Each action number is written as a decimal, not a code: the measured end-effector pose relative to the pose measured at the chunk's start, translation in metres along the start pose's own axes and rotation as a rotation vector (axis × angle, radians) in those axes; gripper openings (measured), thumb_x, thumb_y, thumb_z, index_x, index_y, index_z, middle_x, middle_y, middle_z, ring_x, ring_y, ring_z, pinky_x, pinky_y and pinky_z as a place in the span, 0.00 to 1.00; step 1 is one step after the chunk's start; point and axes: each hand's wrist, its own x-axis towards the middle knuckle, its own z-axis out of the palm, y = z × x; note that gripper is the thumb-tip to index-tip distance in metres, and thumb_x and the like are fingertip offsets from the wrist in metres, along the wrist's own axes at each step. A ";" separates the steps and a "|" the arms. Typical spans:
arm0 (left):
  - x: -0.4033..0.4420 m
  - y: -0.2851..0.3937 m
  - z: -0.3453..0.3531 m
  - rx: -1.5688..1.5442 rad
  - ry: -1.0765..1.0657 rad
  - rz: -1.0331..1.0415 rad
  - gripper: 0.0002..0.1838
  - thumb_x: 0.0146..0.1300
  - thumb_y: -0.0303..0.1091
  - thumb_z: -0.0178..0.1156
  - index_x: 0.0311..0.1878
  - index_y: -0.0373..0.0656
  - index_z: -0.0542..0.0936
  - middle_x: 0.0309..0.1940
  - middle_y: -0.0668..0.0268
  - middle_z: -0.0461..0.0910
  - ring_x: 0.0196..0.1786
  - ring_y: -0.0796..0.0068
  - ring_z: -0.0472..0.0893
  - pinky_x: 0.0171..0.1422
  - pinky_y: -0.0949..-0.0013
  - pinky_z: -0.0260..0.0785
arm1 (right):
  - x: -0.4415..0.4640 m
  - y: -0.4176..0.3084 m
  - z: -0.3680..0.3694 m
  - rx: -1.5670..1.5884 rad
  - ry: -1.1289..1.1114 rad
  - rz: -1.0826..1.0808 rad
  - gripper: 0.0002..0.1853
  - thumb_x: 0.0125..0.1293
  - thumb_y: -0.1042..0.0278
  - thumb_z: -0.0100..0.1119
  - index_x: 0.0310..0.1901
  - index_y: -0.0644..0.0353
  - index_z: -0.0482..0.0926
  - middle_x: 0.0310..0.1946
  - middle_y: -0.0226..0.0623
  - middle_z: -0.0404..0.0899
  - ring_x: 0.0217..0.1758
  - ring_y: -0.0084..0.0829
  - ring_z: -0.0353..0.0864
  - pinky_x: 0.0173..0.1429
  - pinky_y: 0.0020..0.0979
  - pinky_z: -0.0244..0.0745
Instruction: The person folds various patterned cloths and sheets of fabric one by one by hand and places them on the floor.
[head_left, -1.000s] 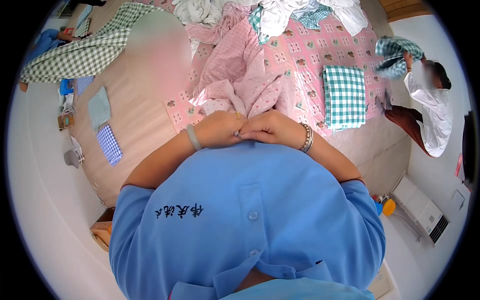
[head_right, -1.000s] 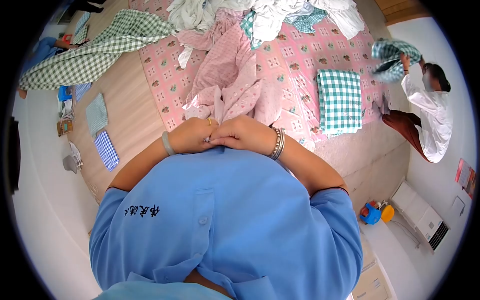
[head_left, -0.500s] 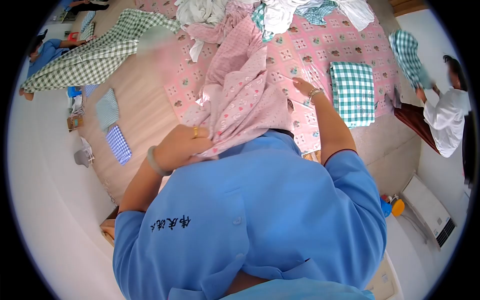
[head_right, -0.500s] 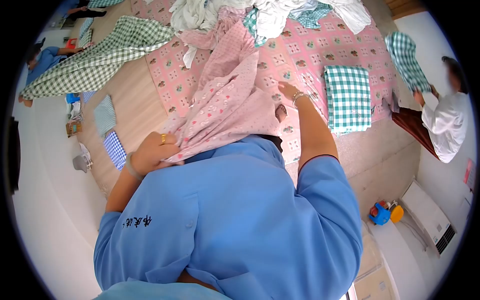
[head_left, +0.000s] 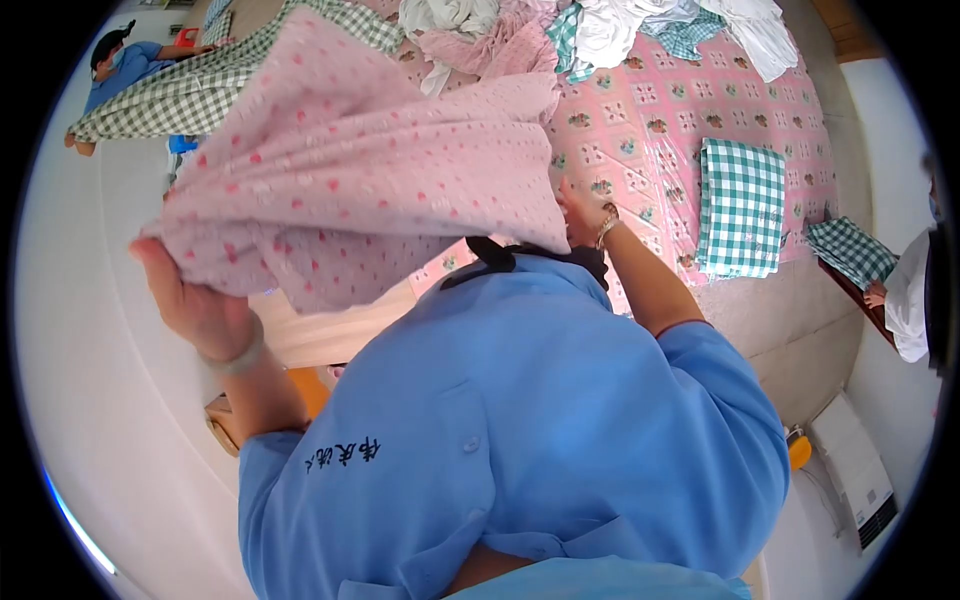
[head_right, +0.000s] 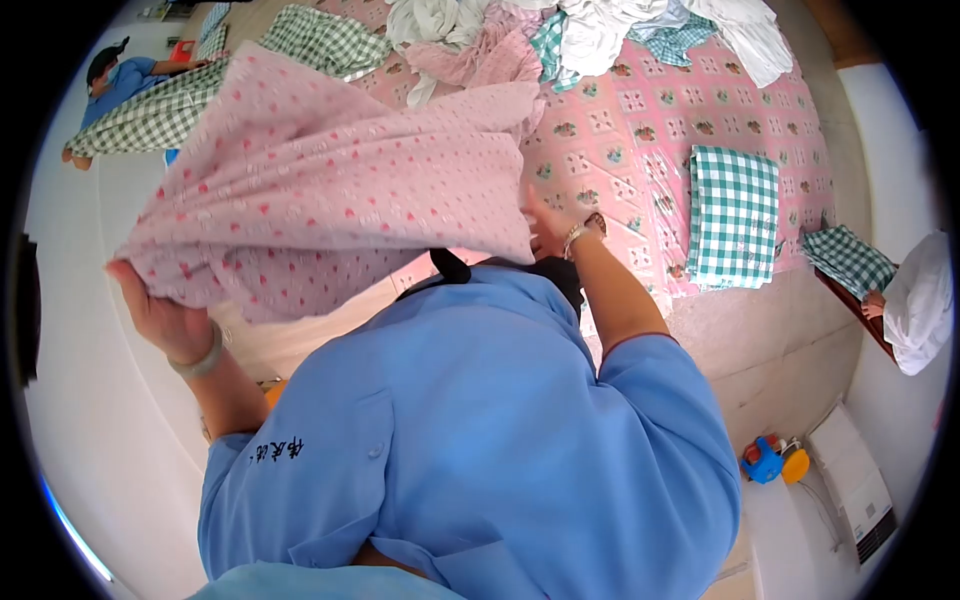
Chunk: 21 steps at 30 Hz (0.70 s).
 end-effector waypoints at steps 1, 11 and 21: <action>0.005 -0.003 -0.003 -0.103 -0.098 -0.026 0.27 0.65 0.49 0.35 0.51 0.32 0.65 0.51 0.56 0.68 0.54 0.64 0.67 0.59 0.61 0.57 | -0.001 0.009 0.006 -0.008 0.003 0.011 0.45 0.51 0.28 0.40 0.63 0.53 0.49 0.55 0.46 0.63 0.60 0.46 0.59 0.58 0.55 0.51; 0.040 -0.022 -0.009 -0.101 -0.144 -0.024 0.26 0.66 0.47 0.36 0.51 0.30 0.65 0.50 0.54 0.69 0.53 0.64 0.69 0.57 0.63 0.60 | -0.046 -0.059 -0.012 0.326 0.098 -0.783 0.13 0.60 0.68 0.49 0.46 0.60 0.70 0.39 0.34 0.73 0.40 0.27 0.74 0.42 0.33 0.72; 0.047 -0.026 0.004 -0.190 -0.160 -0.136 0.26 0.66 0.46 0.36 0.52 0.29 0.63 0.51 0.52 0.68 0.54 0.62 0.68 0.58 0.61 0.60 | -0.087 -0.105 -0.033 0.320 0.233 -1.054 0.17 0.60 0.62 0.50 0.48 0.60 0.64 0.42 0.35 0.71 0.46 0.33 0.71 0.53 0.40 0.64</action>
